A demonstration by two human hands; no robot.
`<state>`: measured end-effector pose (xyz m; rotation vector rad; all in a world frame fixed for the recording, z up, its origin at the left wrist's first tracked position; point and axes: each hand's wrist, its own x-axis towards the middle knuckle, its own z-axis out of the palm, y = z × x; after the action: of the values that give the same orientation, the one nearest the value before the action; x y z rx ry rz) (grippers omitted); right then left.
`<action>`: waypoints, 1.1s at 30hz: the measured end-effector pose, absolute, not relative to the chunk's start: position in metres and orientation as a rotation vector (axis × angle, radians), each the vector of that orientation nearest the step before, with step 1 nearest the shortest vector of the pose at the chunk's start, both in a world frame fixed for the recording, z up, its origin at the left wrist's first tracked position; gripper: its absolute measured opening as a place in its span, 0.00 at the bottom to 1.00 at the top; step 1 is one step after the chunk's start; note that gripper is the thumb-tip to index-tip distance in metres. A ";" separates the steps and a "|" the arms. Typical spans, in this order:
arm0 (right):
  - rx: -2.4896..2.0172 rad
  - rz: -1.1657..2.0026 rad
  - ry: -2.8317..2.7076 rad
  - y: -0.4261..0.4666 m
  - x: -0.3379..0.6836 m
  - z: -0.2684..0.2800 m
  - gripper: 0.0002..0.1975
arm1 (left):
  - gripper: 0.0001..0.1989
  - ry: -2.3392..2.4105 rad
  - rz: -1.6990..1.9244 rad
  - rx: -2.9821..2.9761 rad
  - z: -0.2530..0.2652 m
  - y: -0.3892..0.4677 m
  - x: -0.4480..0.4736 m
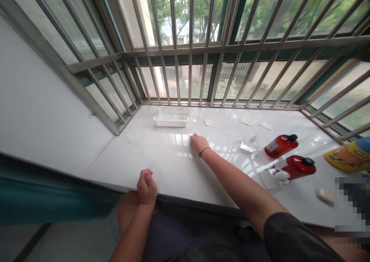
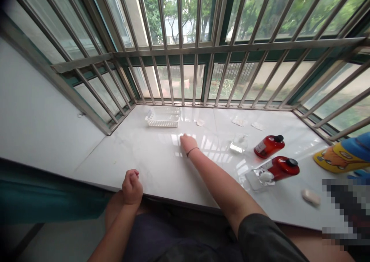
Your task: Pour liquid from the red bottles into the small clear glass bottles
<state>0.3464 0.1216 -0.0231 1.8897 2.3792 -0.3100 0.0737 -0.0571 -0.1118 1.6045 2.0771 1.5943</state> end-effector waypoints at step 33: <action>1.530 -0.310 2.651 0.105 0.306 -0.020 0.18 | 0.12 2.110 1.615 1.679 -0.107 -0.055 0.075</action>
<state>0.3056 0.1054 -0.0203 1.5298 2.6513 -0.3102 0.0754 -0.0549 -0.1067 1.6793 2.1100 1.6153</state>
